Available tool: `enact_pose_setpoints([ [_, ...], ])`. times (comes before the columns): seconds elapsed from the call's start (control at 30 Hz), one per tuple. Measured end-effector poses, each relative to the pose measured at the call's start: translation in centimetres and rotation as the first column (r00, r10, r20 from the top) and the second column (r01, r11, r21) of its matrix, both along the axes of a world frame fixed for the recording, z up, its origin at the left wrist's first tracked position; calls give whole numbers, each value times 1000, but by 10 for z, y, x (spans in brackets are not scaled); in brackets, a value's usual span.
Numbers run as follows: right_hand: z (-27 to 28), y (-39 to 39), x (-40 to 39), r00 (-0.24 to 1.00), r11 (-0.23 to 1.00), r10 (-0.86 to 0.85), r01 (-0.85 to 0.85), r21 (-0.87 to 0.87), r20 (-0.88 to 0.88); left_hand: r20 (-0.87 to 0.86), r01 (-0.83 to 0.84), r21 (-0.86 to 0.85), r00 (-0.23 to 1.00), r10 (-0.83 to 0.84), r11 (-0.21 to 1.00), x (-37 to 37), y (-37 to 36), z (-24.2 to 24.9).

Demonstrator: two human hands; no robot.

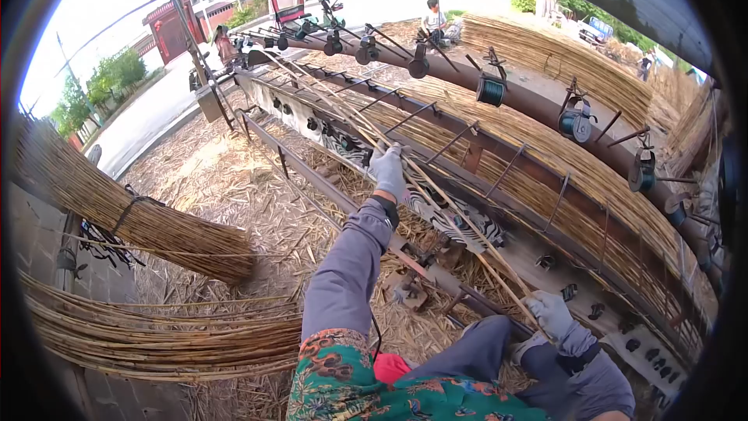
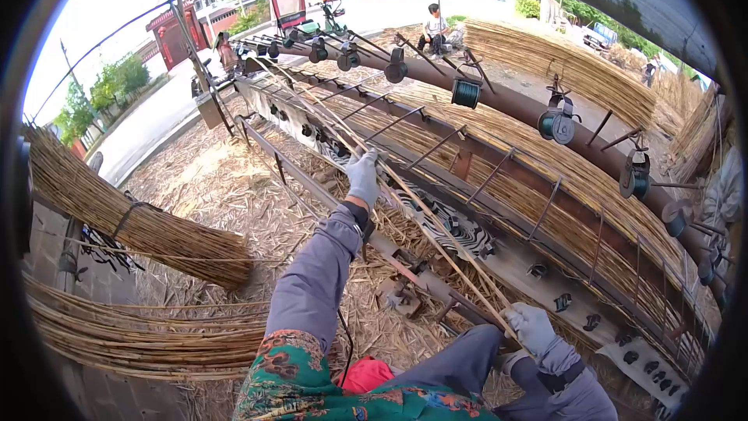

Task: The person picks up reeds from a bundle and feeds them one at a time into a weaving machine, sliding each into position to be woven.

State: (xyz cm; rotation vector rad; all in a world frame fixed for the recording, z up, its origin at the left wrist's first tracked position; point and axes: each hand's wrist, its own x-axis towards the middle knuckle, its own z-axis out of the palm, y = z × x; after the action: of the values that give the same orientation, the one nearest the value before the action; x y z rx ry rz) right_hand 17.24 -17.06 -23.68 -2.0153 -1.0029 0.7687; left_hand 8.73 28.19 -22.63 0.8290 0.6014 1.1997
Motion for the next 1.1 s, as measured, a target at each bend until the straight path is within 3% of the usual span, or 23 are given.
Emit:
enact_pose_setpoints([
  [0.07, 0, -16, 11, 965, 987, 159, -164, 3, 209, -3, -18, 4, 1000, 18, 1000, 3, -5, -4],
  [0.1, 3, -22, 9, 965, 987, 161, -163, -6, 208, -2, -27, -16, 1000, 27, 999, 6, -7, -7],
  [0.13, 7, -28, 6, 999, 998, 17, -20, -66, -39, 1, -32, -34, 999, 32, 999, 8, -11, -5],
  [0.17, 8, -33, 3, 951, 982, -148, 108, -155, -272, 3, -25, -38, 1000, 25, 999, 9, -13, -3],
  [0.2, -3, -39, 8, 983, 985, -97, 72, -154, -157, 1, -27, -41, 1000, 27, 999, 6, -13, 0],
  [0.33, 11, -48, 3, 962, 979, -128, 83, -186, -240, -18, -73, -42, 997, 73, 996, 5, -11, 5],
  [0.4, 11, -52, 6, 994, 981, -38, 17, -195, -102, -24, -85, -18, 996, 84, 996, 6, -2, -3],
  [0.53, 6, -57, 5, 988, 986, -112, 98, -132, -105, -17, -65, -54, 998, 64, 996, -7, 19, 9],
  [0.63, 23, -40, -10, 973, 968, -154, 115, -222, -169, -4, 2, -16, 1000, -2, 1000, -14, 52, 2],
  [0.7, 12, -27, -8, 1000, 988, -8, 9, -155, 9, 23, 3, -37, 1000, -2, 999, -19, 60, 2],
  [0.83, 23, 4, -7, 981, 998, 48, -40, -46, 188, -20, 100, -60, 995, -101, 993, -18, 58, -11],
  [0.9, 12, 17, 4, 989, 1000, 27, -25, -16, 142, -36, 149, -84, 988, -152, 985, -12, 36, -8],
  [0.97, 25, 42, 7, 969, 997, 78, -77, -14, 236, -29, 156, -51, 987, -158, 986, -2, 17, -10],
  [1.03, 19, 56, 22, 976, 998, 60, -51, -48, 207, -9, 162, -82, 987, -163, 983, 4, 9, -9],
  [1.1, 22, 64, 26, 998, 998, 55, -55, 16, 13, -15, 117, -95, 993, -118, 989, 11, 12, -8],
])
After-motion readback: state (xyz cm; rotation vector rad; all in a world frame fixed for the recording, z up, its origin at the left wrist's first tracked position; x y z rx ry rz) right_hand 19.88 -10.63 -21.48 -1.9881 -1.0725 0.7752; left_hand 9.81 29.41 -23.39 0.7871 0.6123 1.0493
